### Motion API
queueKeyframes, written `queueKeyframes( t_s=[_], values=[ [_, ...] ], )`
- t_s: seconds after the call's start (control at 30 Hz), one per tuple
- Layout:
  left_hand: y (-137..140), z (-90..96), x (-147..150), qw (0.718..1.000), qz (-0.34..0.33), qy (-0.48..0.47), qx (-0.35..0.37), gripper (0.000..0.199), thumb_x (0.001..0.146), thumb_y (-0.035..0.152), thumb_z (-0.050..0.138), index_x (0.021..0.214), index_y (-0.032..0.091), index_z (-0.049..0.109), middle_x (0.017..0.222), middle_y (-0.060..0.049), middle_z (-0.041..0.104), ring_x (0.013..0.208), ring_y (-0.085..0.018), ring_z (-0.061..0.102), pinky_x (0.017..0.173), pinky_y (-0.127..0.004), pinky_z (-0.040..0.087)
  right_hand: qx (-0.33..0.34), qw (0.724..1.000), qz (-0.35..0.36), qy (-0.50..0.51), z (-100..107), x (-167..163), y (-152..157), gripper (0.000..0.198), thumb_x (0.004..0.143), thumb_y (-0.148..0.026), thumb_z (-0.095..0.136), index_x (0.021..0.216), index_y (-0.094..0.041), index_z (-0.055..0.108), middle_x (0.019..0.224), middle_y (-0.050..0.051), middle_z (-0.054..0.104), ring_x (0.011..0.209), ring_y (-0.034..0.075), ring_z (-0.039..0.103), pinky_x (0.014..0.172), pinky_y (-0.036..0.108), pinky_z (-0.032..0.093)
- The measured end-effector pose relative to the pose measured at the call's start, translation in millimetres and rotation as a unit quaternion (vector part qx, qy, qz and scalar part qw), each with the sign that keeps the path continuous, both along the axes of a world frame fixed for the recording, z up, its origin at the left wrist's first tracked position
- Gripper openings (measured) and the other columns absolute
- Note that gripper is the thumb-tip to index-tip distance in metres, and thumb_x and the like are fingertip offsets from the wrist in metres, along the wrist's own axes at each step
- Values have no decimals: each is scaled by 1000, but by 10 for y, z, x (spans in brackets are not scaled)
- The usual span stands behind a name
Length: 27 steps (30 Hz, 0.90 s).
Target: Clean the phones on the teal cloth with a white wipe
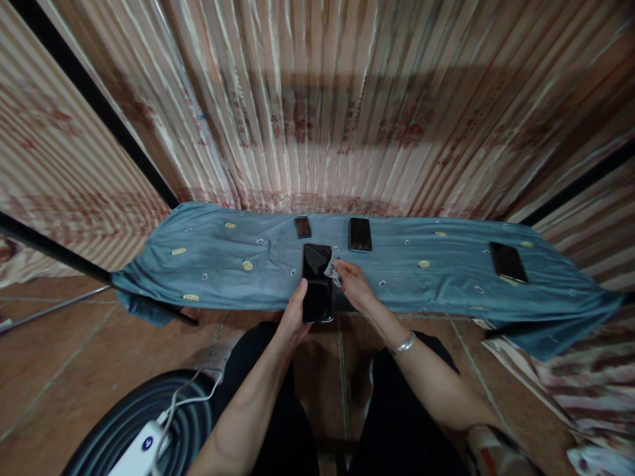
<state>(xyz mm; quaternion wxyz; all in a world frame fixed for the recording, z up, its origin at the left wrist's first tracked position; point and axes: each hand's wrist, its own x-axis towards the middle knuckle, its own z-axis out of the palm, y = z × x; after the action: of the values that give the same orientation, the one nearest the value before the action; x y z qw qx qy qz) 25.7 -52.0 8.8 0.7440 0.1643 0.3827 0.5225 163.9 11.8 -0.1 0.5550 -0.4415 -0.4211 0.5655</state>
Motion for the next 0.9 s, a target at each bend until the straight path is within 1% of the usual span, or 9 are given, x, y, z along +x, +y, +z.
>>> queueKeyframes(
  t_s=[0.13, 0.23, 0.37, 0.47, 0.53, 0.6, 0.67, 0.77, 0.9],
  values=[
    [21, 19, -14, 999, 26, -17, 13, 40, 93, 43, 60, 118, 13, 71, 101, -9, 79, 101, -21, 74, 99, -32, 54, -10, 999, 15, -41, -36, -27, -46, 35, 73, -58, 72, 71, -23, 69, 63, -4, 64, 61, 13, 55, 58, 24, 41],
    [36, 59, -38, 999, 38, -36, 12, 41, 95, 43, 57, 117, 12, 72, 104, -10, 79, 106, -22, 72, 105, -34, 50, -8, 998, 31, -59, -61, -58, -109, 35, 75, -57, 71, 68, -23, 68, 61, -4, 63, 59, 12, 53, 58, 23, 40],
    [81, 84, -102, 997, 50, -54, 6, 42, 95, 46, 57, 112, 11, 73, 101, -11, 79, 104, -24, 73, 101, -37, 53, -12, 996, 65, -59, -94, -125, -226, 38, 75, -58, 71, 69, -21, 70, 62, -3, 65, 59, 12, 54, 56, 22, 40],
    [123, 71, -159, 996, 70, -52, -2, 43, 92, 49, 60, 107, 11, 73, 94, -11, 78, 93, -25, 74, 94, -37, 56, -29, 995, 83, -45, -110, -169, -320, 40, 74, -59, 72, 69, -20, 70, 61, -2, 66, 57, 11, 54, 52, 21, 40],
    [142, 63, -189, 996, 77, -47, -6, 46, 91, 52, 60, 105, 10, 73, 90, -12, 78, 85, -24, 74, 89, -37, 58, -53, 993, 103, -23, -111, -185, -380, 40, 73, -60, 74, 71, -20, 71, 62, -2, 67, 56, 11, 56, 52, 21, 45],
    [151, 65, -206, 996, 80, -41, -2, 49, 91, 54, 59, 107, 9, 72, 90, -12, 77, 80, -22, 74, 85, -37, 59, -80, 988, 128, 3, -102, -193, -438, 38, 73, -57, 77, 74, -20, 72, 64, -2, 69, 55, 12, 59, 54, 24, 52],
    [153, 81, -207, 995, 87, -40, 7, 51, 92, 55, 56, 109, 9, 72, 92, -13, 77, 82, -22, 74, 84, -35, 58, -108, 983, 149, 26, -87, -196, -494, 32, 77, -52, 77, 78, -20, 72, 64, -1, 70, 55, 13, 64, 55, 26, 57],
    [158, 115, -191, 994, 98, -50, 3, 52, 96, 54, 48, 106, 9, 73, 93, -13, 77, 86, -22, 74, 84, -33, 58, -147, 974, 162, 52, -54, -207, -571, 22, 87, -41, 69, 82, -21, 72, 62, 0, 70, 57, 15, 69, 54, 25, 58],
    [180, 118, -171, 993, 104, -56, -11, 54, 98, 55, 43, 102, 10, 73, 95, -13, 77, 91, -22, 74, 83, -31, 57, -197, 964, 165, 73, -25, -231, -646, 21, 95, -29, 56, 85, -19, 71, 71, 4, 76, 59, 13, 71, 54, 22, 57]
  ],
)
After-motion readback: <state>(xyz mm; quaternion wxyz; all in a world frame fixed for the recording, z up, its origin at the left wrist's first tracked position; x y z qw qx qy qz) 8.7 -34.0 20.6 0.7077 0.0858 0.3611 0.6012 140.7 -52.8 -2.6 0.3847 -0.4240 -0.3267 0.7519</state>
